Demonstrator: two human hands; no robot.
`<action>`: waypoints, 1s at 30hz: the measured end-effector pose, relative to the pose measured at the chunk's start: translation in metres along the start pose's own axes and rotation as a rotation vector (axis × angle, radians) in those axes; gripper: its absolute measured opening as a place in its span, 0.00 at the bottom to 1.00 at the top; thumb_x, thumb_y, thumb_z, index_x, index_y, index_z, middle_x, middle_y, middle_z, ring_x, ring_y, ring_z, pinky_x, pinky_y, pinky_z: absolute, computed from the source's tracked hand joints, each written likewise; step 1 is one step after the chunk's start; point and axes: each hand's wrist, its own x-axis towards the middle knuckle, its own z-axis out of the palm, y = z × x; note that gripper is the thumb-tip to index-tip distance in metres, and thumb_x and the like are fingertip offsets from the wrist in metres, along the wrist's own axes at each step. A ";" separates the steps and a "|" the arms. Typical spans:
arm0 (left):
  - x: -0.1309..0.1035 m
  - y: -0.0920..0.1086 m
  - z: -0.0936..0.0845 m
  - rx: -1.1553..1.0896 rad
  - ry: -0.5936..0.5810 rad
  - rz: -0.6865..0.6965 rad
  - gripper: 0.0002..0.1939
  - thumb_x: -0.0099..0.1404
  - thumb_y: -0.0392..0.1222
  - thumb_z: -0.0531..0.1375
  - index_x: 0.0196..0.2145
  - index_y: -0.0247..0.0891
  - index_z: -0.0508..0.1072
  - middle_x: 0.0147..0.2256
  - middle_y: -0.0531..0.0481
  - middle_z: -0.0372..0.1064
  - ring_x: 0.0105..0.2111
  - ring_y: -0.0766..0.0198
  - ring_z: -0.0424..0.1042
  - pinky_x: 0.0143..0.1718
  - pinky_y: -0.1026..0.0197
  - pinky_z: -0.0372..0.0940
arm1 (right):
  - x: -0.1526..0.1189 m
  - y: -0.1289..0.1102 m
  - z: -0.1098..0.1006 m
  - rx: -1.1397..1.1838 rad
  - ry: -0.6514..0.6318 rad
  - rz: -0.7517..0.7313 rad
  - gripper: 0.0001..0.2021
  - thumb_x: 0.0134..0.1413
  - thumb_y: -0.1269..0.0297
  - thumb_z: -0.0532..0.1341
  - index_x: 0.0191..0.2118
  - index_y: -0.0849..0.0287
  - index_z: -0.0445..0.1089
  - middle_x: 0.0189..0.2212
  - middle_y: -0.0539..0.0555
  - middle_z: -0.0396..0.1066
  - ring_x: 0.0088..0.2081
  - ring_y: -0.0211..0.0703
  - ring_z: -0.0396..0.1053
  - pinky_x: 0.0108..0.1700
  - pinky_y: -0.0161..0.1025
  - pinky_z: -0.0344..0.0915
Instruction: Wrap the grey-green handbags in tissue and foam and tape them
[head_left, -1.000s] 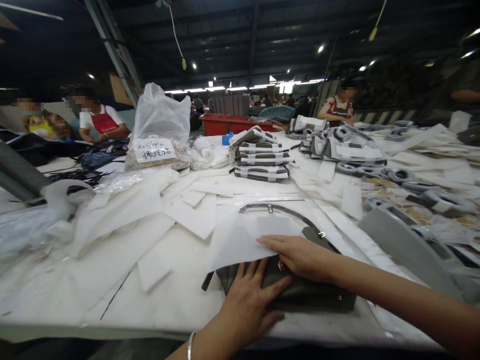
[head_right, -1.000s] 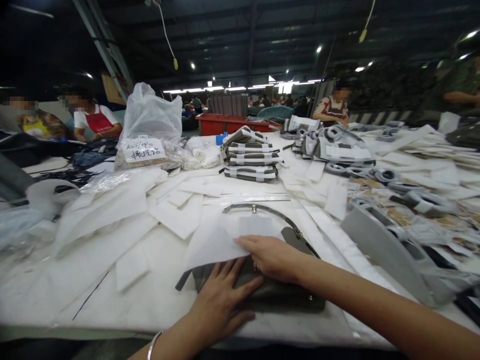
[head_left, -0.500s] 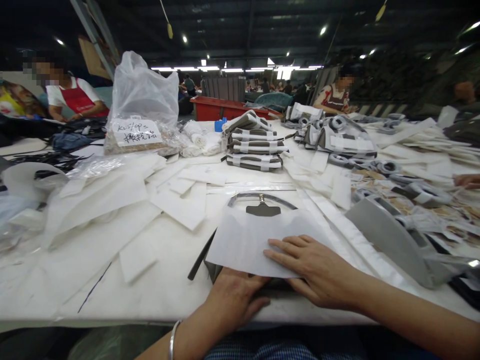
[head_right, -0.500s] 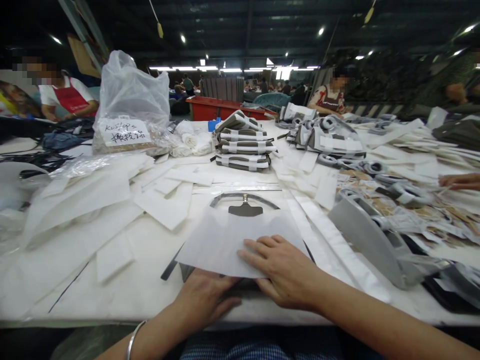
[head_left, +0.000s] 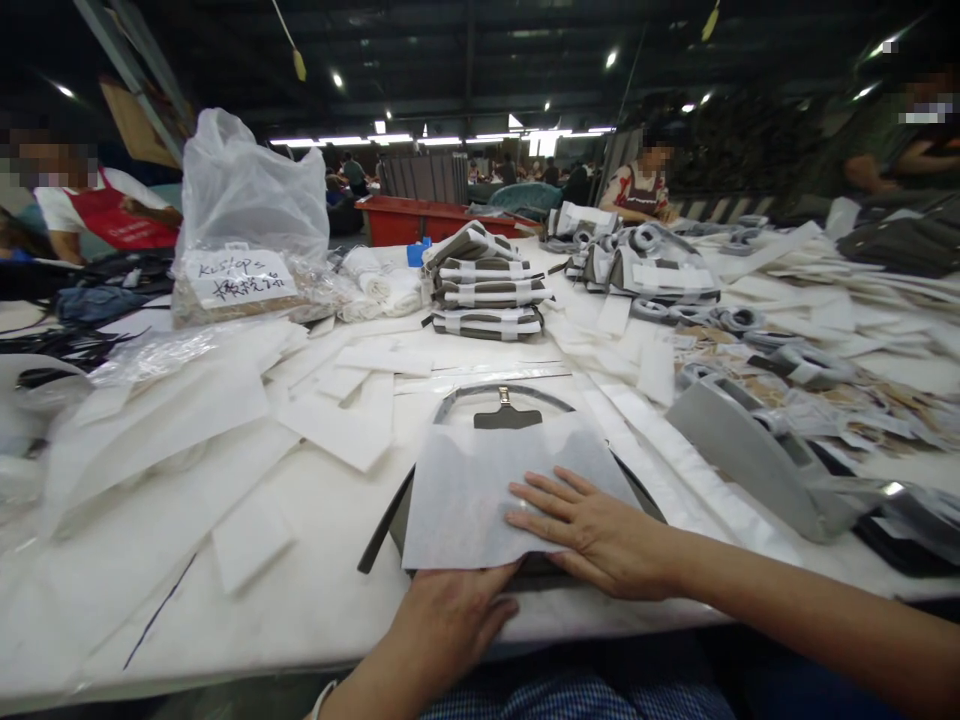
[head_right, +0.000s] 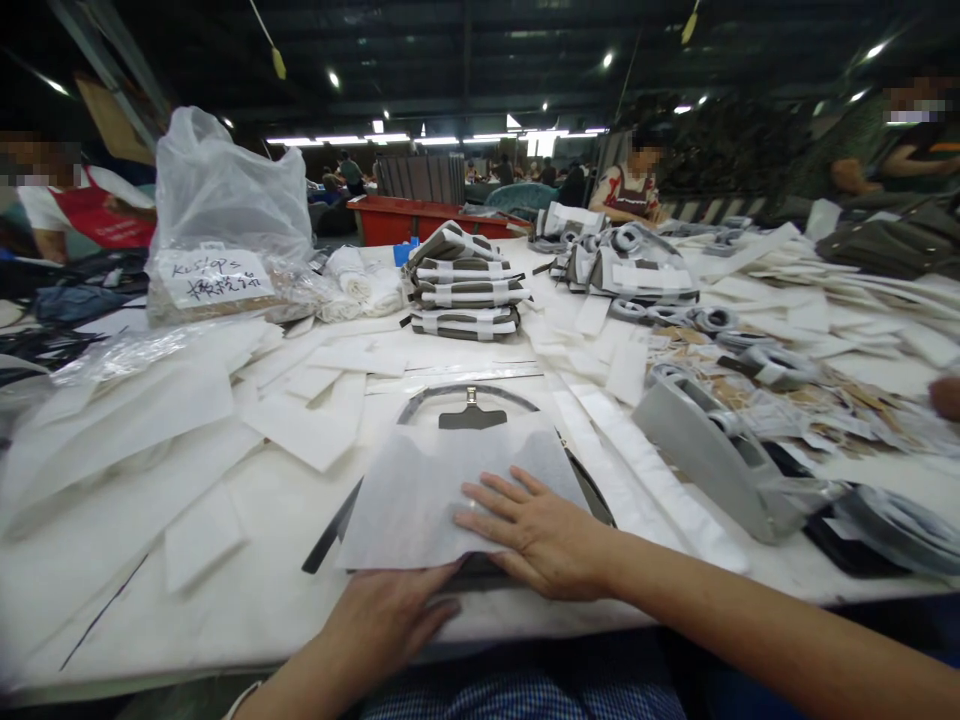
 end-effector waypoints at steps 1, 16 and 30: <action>-0.003 0.005 -0.008 0.029 0.010 0.016 0.29 0.65 0.47 0.62 0.62 0.47 0.63 0.55 0.44 0.71 0.51 0.51 0.74 0.53 0.49 0.69 | 0.000 0.000 0.002 -0.005 0.004 0.000 0.31 0.67 0.60 0.55 0.71 0.45 0.45 0.71 0.54 0.42 0.71 0.55 0.39 0.68 0.64 0.38; 0.069 -0.033 -0.025 -0.163 -0.139 0.047 0.29 0.73 0.52 0.51 0.67 0.39 0.53 0.65 0.44 0.57 0.65 0.57 0.57 0.66 0.44 0.51 | -0.011 0.008 0.013 0.112 0.141 0.018 0.36 0.65 0.48 0.56 0.72 0.51 0.42 0.71 0.58 0.41 0.70 0.53 0.41 0.70 0.60 0.37; 0.080 -0.036 -0.015 -0.093 -0.233 0.128 0.30 0.75 0.55 0.43 0.68 0.39 0.51 0.68 0.44 0.48 0.68 0.58 0.48 0.68 0.46 0.45 | -0.019 0.022 0.024 -0.125 0.202 0.149 0.26 0.70 0.58 0.49 0.71 0.49 0.47 0.70 0.54 0.49 0.69 0.51 0.48 0.68 0.57 0.49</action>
